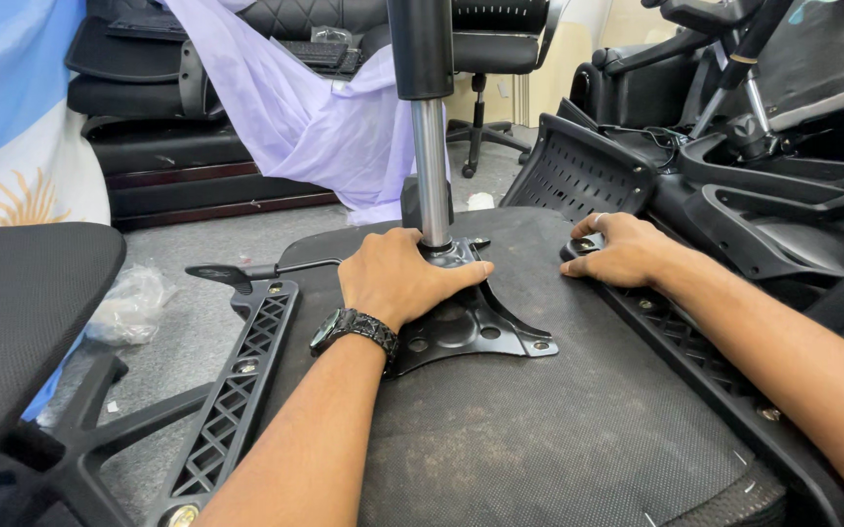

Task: The person assembles an office chair by attaching the seat to the base and then securing the backrest to the seat using a screwdriver. The person works on the floor, aligning parts and tightening screws to complete the assembly.

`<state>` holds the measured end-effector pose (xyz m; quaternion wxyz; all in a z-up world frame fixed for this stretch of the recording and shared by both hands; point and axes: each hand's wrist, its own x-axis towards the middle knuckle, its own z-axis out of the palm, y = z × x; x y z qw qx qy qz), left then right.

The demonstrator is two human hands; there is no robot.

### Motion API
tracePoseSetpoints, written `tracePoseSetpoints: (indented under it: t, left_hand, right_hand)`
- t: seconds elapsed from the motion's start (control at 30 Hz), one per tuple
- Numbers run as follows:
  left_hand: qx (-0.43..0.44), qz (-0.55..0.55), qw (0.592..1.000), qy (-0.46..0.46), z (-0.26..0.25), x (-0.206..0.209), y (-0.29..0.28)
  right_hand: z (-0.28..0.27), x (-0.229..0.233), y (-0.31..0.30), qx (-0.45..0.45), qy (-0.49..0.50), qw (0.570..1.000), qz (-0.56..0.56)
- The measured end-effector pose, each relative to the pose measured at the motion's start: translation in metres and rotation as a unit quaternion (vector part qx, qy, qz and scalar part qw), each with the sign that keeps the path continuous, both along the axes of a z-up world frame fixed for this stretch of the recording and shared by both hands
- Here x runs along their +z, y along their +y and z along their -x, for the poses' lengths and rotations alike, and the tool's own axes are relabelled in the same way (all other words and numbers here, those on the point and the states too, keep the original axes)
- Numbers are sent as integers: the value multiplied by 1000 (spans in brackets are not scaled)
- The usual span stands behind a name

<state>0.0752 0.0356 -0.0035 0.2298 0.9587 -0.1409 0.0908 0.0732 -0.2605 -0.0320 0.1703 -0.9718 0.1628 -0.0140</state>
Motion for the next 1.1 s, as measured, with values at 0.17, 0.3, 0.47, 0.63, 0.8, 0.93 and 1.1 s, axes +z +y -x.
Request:
tracePoseSetpoints:
  t: [0.17, 0.3, 0.47, 0.63, 0.8, 0.93, 1.1]
  left_hand:
    - [-5, 18, 1000, -7, -11, -6, 1]
    - [-7, 26, 999, 23, -14, -5, 2]
    - [-10, 27, 999, 26, -15, -2, 3]
    - [-10, 21, 1000, 12, -19, -3, 3]
    - [-10, -1, 1000, 20, -28, -6, 3]
    - [-16, 21, 1000, 7, -39, -12, 2]
    - [-22, 21, 998, 53, -48, -13, 3]
  right_hand:
    - [-1, 1, 2, -17, 5, 1000, -19]
    - [9, 13, 10, -25, 21, 999, -16]
    - [48, 29, 15, -76, 64, 995, 7]
    - [100, 26, 37, -129, 100, 985, 49]
    - [125, 33, 57, -162, 152, 971, 94]
    - [113, 36, 56, -168, 156, 968, 97]
    - [89, 26, 34, -126, 117, 980, 100]
